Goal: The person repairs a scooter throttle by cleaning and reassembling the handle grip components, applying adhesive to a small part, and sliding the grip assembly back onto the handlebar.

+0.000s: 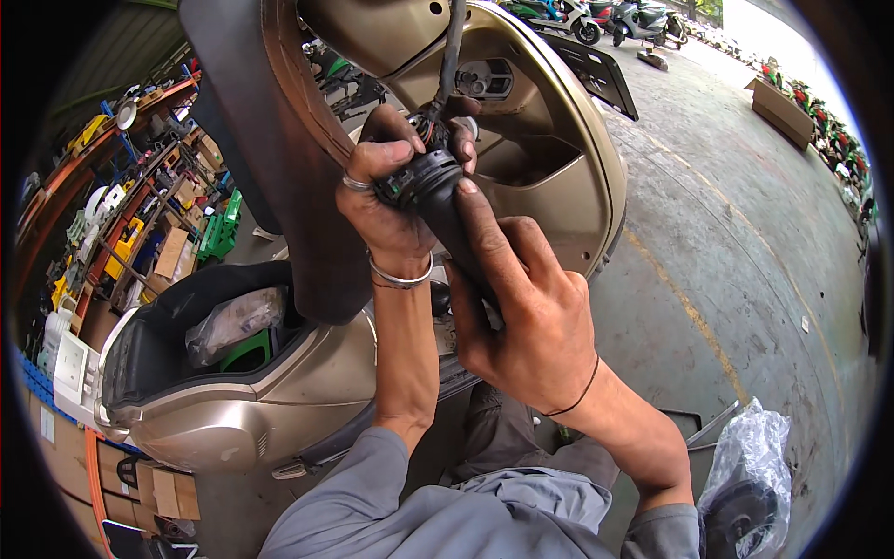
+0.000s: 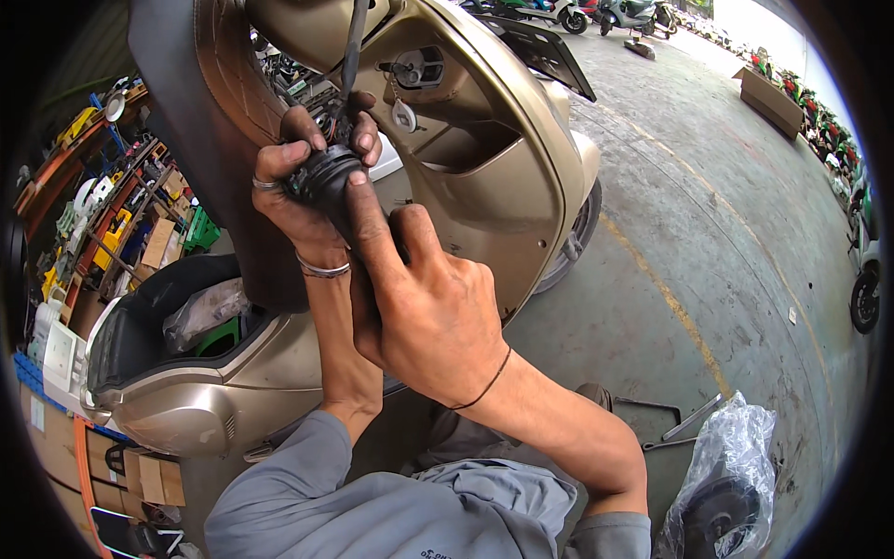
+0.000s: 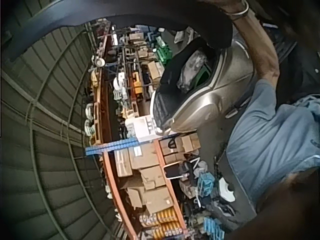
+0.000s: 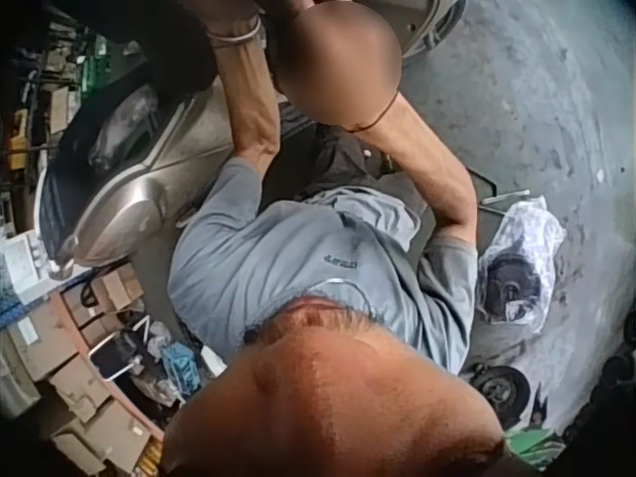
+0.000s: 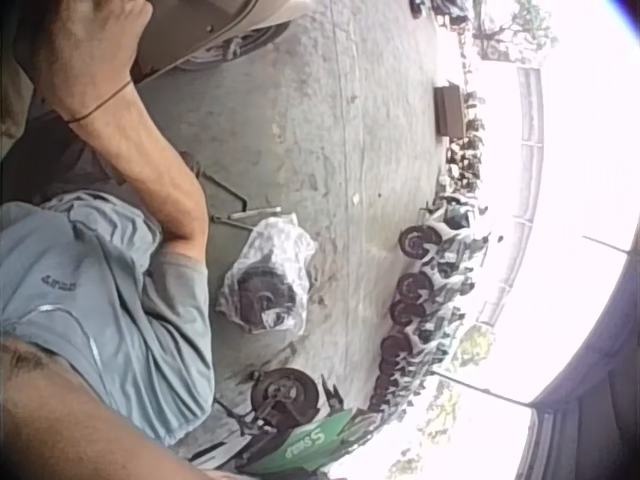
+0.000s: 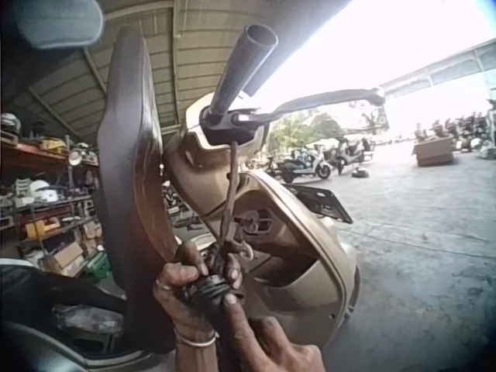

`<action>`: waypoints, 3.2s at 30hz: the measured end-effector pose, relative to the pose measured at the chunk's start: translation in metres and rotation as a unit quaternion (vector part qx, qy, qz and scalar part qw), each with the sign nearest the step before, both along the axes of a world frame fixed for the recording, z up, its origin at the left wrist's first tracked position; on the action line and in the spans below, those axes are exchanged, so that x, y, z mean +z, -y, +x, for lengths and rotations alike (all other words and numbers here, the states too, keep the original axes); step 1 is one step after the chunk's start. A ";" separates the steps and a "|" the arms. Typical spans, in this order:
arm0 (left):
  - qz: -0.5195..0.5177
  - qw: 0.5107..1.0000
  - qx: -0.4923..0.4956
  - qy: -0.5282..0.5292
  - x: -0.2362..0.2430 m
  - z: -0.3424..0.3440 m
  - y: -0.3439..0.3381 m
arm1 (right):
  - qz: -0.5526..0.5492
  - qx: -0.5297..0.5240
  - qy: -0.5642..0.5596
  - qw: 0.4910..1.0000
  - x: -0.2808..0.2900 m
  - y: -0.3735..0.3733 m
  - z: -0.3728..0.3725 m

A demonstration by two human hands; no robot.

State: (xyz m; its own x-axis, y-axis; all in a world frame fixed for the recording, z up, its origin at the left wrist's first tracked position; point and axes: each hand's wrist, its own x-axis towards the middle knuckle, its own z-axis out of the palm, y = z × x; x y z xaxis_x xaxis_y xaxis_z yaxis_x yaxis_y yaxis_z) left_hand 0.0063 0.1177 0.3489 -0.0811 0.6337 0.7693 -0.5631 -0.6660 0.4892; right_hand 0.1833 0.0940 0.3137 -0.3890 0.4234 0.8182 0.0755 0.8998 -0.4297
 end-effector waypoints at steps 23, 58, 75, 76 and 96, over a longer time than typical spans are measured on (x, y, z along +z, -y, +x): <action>-0.111 0.942 0.311 -0.060 0.010 0.023 0.019 | -0.058 0.066 -0.089 0.992 0.003 -0.013 0.003; -0.093 0.921 0.357 -0.129 0.014 0.023 0.023 | -0.007 0.055 -0.066 0.996 0.006 -0.025 0.013; 0.155 0.776 0.562 -0.241 -0.009 0.027 0.029 | 0.045 -0.070 -0.098 0.992 0.001 -0.012 -0.007; 0.155 0.776 0.562 -0.241 -0.009 0.025 0.031 | 0.043 -0.060 -0.088 0.993 0.000 -0.012 -0.008; 0.113 0.933 0.294 -0.172 -0.007 -0.002 0.010 | -0.134 0.289 -0.064 0.946 0.039 -0.058 -0.005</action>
